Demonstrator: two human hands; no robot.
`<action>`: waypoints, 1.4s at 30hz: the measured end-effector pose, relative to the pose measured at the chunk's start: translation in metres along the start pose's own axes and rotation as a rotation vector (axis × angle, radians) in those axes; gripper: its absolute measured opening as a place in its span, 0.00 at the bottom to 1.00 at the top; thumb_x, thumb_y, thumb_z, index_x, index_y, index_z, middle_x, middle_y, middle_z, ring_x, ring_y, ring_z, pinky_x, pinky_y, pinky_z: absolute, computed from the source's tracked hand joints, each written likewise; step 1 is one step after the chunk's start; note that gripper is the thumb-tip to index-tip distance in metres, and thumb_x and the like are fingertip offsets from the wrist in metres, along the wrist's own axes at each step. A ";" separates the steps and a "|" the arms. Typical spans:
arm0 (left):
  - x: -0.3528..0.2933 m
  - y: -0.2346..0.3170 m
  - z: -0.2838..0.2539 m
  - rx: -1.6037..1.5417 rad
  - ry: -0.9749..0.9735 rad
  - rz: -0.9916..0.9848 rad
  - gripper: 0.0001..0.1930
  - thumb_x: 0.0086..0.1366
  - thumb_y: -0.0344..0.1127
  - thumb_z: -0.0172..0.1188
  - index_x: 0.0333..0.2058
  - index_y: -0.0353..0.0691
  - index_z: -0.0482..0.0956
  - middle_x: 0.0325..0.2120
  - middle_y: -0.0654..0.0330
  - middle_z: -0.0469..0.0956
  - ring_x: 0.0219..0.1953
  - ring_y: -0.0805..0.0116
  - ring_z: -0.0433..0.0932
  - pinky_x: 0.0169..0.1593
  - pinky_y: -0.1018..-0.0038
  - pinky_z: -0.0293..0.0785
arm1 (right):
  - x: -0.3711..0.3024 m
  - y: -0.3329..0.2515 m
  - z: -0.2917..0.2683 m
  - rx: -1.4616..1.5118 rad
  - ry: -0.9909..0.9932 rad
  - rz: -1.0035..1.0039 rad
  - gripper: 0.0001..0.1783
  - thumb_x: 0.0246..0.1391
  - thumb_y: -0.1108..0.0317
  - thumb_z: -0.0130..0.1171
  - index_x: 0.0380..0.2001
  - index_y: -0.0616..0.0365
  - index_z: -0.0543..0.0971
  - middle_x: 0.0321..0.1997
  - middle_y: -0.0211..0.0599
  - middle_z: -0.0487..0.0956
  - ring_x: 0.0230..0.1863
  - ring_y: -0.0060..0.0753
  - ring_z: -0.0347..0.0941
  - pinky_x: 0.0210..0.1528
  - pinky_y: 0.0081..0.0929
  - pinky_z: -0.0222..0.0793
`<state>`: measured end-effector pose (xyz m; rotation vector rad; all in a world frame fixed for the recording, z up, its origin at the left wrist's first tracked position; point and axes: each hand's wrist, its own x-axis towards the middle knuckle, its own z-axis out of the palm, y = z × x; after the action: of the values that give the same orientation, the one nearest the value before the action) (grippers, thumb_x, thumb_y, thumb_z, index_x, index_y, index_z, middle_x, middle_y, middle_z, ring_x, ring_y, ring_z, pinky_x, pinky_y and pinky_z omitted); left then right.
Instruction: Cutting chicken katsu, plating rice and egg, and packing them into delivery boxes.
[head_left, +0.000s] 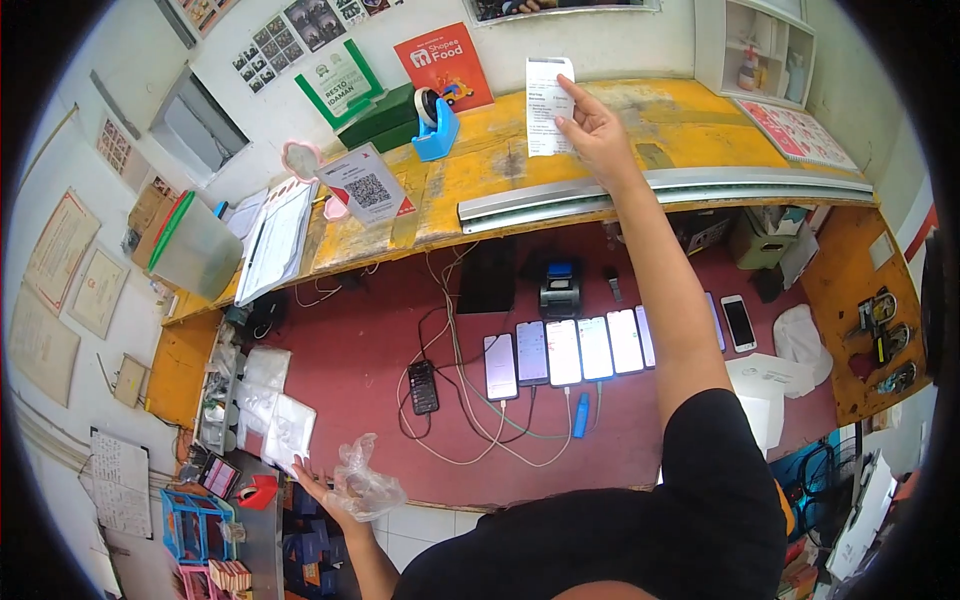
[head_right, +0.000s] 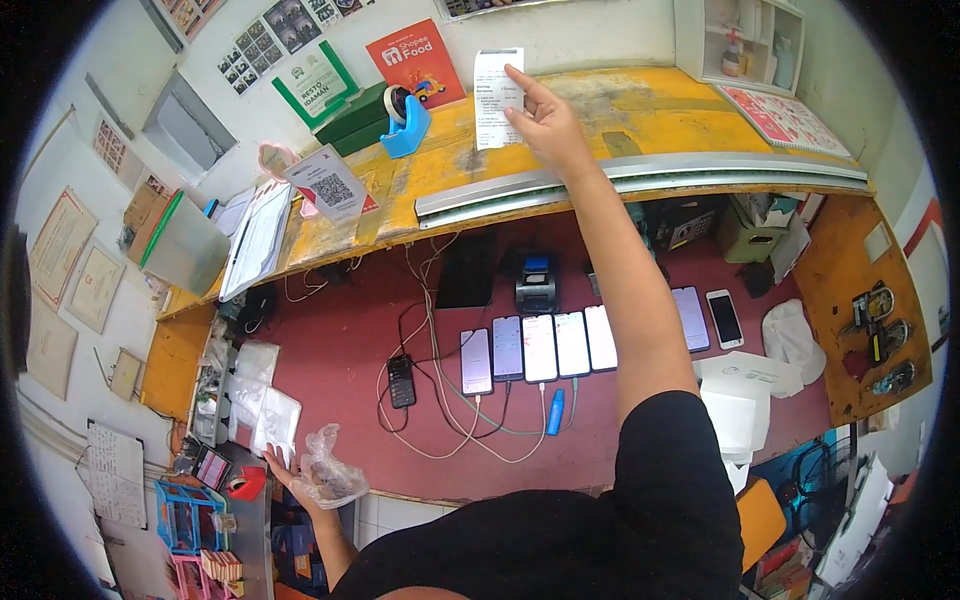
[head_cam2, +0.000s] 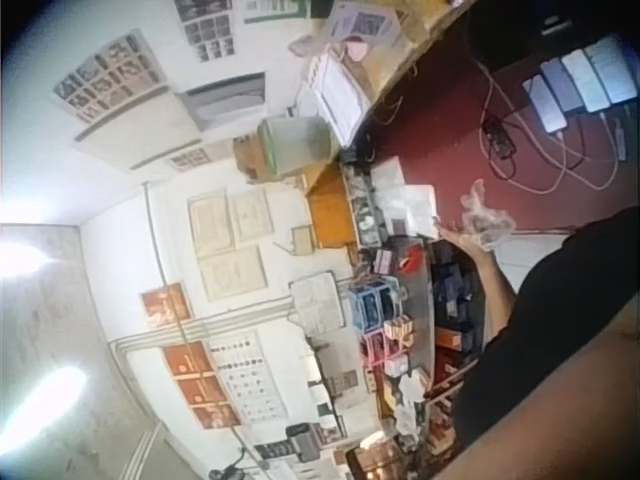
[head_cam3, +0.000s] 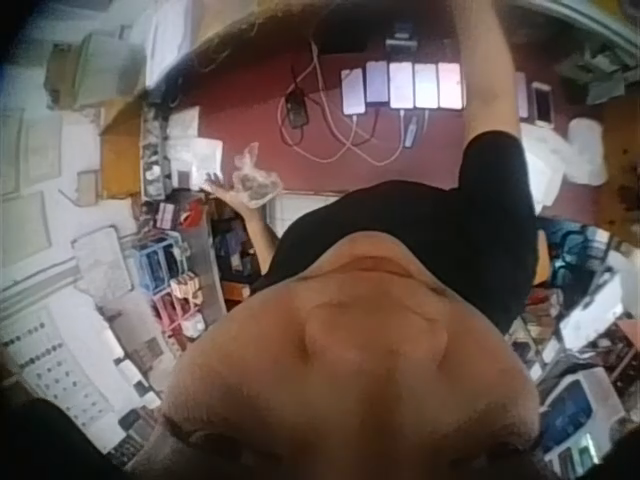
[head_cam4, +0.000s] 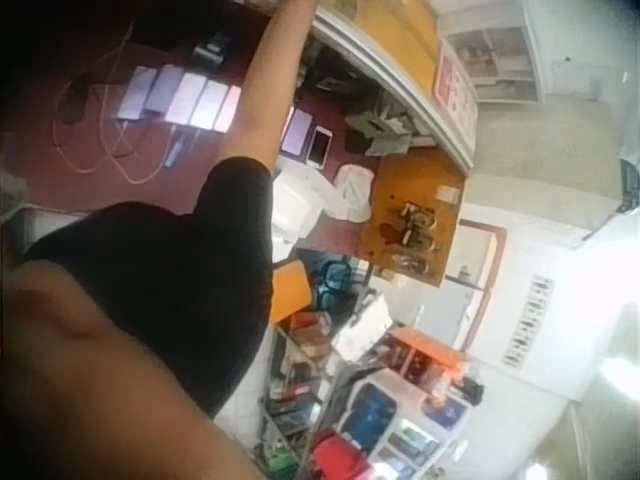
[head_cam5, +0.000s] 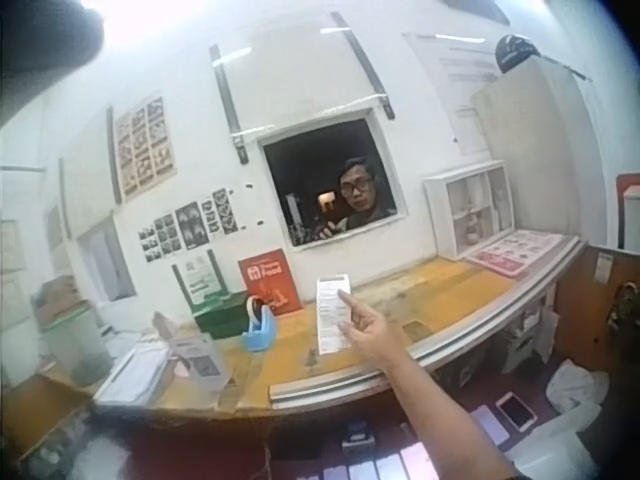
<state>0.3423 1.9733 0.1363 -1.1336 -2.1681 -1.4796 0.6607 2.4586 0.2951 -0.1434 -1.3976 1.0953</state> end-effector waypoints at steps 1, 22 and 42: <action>-0.001 -0.004 0.000 0.000 -0.010 0.005 0.47 0.58 0.62 0.52 0.64 0.37 0.42 0.63 0.47 0.49 0.63 0.46 0.53 0.61 0.51 0.53 | 0.000 0.001 0.002 -0.011 -0.015 -0.001 0.30 0.52 0.84 0.50 0.60 0.62 0.61 0.57 0.40 0.68 0.53 0.23 0.66 0.55 0.19 0.61; -0.004 -0.012 0.062 -0.250 0.015 -0.201 0.42 0.59 0.50 0.52 0.64 0.35 0.42 0.63 0.50 0.51 0.62 0.54 0.55 0.63 0.58 0.50 | 0.005 0.014 0.000 -0.192 0.017 0.023 0.37 0.43 0.86 0.44 0.62 0.63 0.58 0.60 0.44 0.65 0.59 0.29 0.62 0.59 0.22 0.57; -0.009 -0.058 0.042 -0.170 0.090 -0.174 0.44 0.60 0.53 0.55 0.65 0.39 0.42 0.62 0.49 0.52 0.61 0.53 0.56 0.61 0.57 0.55 | 0.117 0.041 -0.060 -0.035 0.328 0.075 0.25 0.52 0.76 0.55 0.55 0.62 0.68 0.42 0.37 0.76 0.37 0.21 0.73 0.37 0.17 0.69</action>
<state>0.3139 1.9967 0.0745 -0.9279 -2.1605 -1.7821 0.6653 2.5903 0.3363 -0.3862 -1.1242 1.0558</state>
